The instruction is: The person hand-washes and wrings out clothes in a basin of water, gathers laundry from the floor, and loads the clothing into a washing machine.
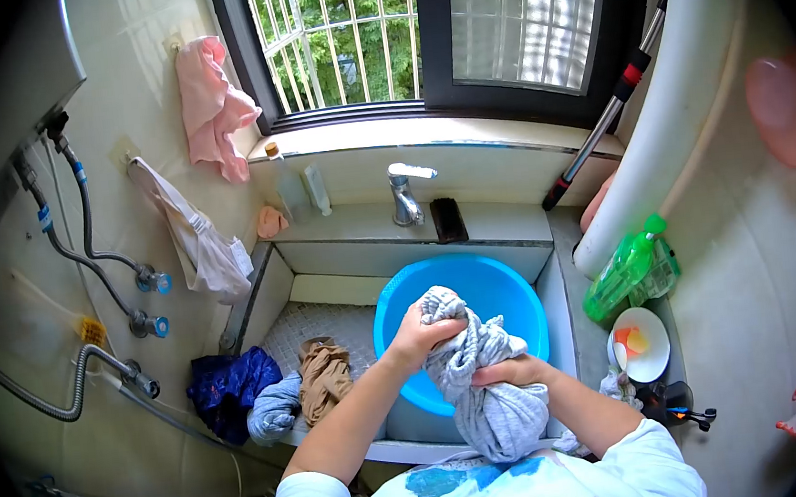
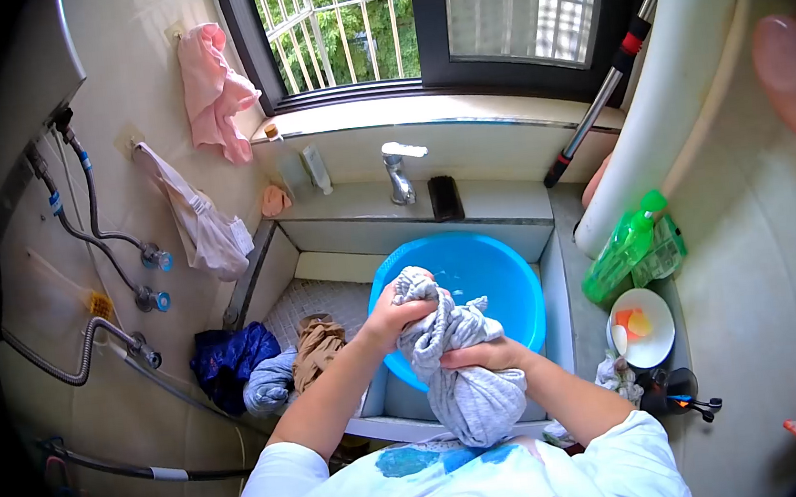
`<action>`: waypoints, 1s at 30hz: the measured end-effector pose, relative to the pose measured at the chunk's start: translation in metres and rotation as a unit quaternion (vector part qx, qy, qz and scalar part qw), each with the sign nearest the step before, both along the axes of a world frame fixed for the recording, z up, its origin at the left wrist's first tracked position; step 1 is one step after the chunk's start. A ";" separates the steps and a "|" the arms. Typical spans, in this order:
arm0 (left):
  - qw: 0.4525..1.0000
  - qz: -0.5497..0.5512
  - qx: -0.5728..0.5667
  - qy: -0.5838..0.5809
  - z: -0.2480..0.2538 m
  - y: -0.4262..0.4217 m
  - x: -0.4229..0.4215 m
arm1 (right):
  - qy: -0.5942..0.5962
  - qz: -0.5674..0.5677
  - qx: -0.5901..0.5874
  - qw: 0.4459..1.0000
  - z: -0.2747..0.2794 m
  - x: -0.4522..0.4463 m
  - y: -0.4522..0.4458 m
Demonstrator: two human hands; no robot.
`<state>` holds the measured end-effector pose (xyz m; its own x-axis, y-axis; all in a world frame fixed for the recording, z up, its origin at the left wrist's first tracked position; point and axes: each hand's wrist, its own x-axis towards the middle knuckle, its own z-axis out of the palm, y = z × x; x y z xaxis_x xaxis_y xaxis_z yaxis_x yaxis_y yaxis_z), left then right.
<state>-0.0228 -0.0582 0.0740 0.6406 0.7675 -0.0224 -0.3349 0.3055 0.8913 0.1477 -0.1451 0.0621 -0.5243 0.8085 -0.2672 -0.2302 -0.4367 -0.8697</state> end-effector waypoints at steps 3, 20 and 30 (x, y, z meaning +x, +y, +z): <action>0.996 0.046 0.055 0.046 0.006 0.000 0.007 | -0.038 -0.018 0.009 0.999 -0.015 -0.001 0.005; 0.961 0.252 0.052 0.100 -0.076 0.016 0.003 | -0.161 -0.192 0.114 0.961 -0.059 -0.026 0.013; 0.900 -0.195 -0.175 -0.348 -0.059 0.002 -0.001 | 0.371 -0.040 -0.261 0.890 -0.034 -0.007 0.012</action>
<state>-0.0239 -0.0561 0.0150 0.8122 0.5056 0.2909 -0.5814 0.7420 0.3338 0.1406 -0.1335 0.0279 -0.6592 0.7183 -0.2224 -0.7053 -0.6932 -0.1484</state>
